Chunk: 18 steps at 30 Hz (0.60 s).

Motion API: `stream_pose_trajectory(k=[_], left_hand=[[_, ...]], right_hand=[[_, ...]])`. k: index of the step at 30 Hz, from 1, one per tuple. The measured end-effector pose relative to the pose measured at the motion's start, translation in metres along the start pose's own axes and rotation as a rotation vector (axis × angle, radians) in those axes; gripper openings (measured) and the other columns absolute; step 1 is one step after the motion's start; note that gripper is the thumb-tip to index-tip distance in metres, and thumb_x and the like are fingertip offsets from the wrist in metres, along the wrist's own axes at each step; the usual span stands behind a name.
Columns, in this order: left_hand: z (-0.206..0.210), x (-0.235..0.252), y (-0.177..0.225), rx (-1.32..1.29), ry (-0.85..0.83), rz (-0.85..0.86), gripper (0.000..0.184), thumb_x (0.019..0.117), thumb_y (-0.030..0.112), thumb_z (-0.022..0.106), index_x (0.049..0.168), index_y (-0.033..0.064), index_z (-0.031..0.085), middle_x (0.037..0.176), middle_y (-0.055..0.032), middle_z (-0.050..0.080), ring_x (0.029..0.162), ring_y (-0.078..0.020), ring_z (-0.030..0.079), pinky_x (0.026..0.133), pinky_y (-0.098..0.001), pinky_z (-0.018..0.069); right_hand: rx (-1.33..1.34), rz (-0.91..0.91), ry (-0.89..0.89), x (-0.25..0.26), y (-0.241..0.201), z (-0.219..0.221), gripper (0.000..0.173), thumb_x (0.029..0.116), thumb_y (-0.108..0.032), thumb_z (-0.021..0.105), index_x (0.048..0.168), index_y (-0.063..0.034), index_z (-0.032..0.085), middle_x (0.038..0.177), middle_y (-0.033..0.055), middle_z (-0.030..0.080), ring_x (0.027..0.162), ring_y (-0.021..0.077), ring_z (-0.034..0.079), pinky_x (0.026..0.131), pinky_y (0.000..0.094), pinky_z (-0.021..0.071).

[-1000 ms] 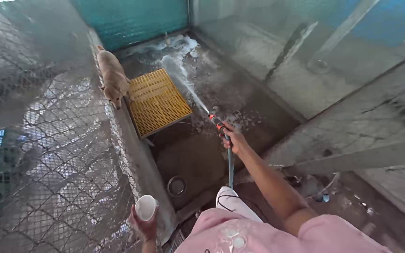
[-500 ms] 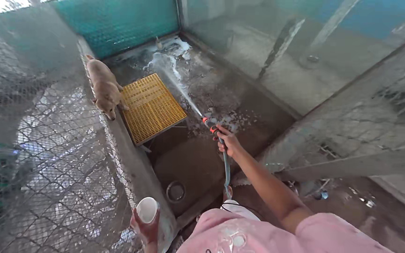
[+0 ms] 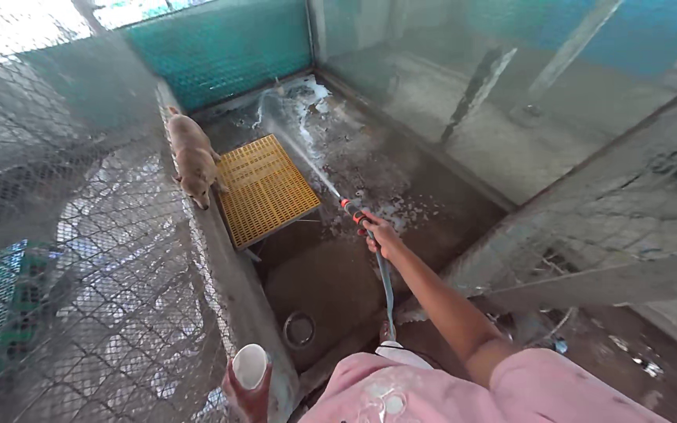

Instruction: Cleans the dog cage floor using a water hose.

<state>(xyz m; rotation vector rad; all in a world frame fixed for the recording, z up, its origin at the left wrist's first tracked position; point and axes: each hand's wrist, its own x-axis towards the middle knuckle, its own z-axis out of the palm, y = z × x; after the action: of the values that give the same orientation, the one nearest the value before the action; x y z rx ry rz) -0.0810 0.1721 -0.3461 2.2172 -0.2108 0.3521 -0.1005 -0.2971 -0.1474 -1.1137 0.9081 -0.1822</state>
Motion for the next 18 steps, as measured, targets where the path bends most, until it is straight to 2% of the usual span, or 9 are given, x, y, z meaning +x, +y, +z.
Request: stream_pose_trajectory(k=[7,10,18], left_hand=[[-0.007,-0.010,-0.012,0.021,0.031,-0.012,0.111,0.0619,0.038,0.086,0.149,-0.0116,0.038,0.143,-0.0419,0.044,0.133,-0.0535,0.045,0.115,-0.0551,0.0358],[-0.009,-0.013,-0.015,0.040,0.018,-0.032,0.112,0.0610,0.038,0.087,0.149,-0.0115,0.039,0.143,-0.0427,0.044,0.133,-0.0575,0.043,0.115,-0.0597,0.0338],[-0.014,-0.014,-0.011,0.053,0.018,-0.067,0.113,0.0600,0.038,0.087,0.150,-0.0107,0.039,0.144,-0.0427,0.043,0.134,-0.0576,0.042,0.115,-0.0594,0.0325]], right_hand=[[0.021,-0.011,-0.003,-0.003,0.006,0.006,0.045,0.1121,-0.019,0.044,0.157,-0.0202,0.041,0.098,0.0086,0.065,0.045,0.0062,0.040,0.040,0.0198,0.0344],[0.013,-0.023,-0.030,-0.008,0.010,0.011,0.046,0.1123,-0.018,0.043,0.158,-0.0195,0.039,0.103,0.0080,0.067,0.045,0.0051,0.040,0.040,0.0198,0.0345],[0.042,-0.051,-0.011,-0.006,0.016,0.022,0.046,0.1123,-0.018,0.044,0.158,-0.0184,0.040,0.098,0.0090,0.065,0.044,0.0061,0.040,0.040,0.0200,0.0348]])
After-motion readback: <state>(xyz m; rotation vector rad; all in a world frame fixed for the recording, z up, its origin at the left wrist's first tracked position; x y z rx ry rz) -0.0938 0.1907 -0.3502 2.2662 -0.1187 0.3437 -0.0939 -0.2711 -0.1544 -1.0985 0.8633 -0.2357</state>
